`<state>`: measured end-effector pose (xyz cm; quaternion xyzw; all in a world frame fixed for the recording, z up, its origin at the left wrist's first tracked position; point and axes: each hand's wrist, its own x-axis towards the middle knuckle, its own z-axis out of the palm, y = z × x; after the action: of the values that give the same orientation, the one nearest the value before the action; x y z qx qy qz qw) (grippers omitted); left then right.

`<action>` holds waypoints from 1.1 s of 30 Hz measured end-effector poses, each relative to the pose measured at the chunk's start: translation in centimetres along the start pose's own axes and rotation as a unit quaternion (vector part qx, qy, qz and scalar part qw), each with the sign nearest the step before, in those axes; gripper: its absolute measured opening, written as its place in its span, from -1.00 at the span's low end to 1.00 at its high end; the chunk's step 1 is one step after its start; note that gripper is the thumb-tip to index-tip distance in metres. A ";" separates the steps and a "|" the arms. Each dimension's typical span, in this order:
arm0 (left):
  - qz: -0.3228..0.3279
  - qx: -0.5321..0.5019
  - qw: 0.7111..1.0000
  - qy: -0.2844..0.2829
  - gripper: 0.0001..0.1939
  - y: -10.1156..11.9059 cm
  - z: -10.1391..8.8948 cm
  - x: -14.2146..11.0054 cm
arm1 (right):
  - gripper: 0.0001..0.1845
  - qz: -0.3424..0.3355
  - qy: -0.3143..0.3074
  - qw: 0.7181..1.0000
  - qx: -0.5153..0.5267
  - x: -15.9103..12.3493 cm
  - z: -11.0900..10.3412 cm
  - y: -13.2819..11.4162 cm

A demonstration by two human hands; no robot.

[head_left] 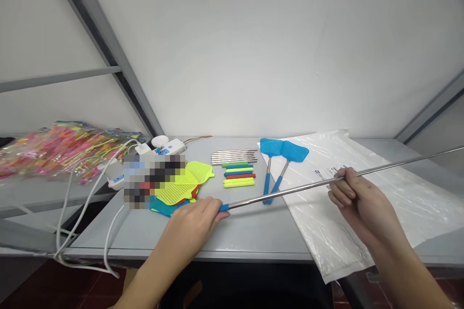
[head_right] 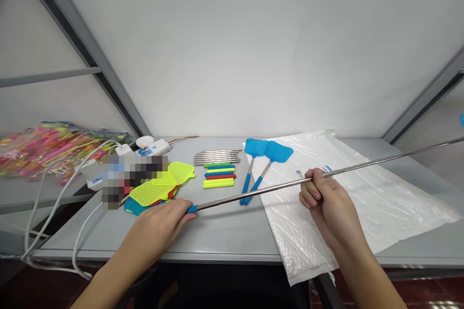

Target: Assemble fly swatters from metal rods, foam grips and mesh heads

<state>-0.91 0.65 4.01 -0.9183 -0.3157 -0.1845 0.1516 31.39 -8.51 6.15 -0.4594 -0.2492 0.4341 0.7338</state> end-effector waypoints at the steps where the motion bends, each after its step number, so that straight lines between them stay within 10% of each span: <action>1: -0.006 -0.006 1.000 0.000 -0.64 -0.2 0.3 -0.4 | -0.78 0.006 0.001 1.000 -0.003 0.2 -0.3 0.2; 20: 0.009 -0.135 0.991 -0.011 -0.70 2.8 1.8 0.1 | -0.70 0.071 -0.130 0.986 -0.079 -2.2 2.7 4.1; 33: -0.003 -0.087 0.994 0.074 -0.77 -4.2 2.5 -2.5 | -0.84 -0.113 0.099 0.977 0.149 1.9 -4.6 -3.1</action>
<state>-4.78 3.50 1.37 -0.9110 -0.2890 -0.2787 0.0939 37.13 -9.61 6.79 -0.3547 -0.1584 0.3331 0.8591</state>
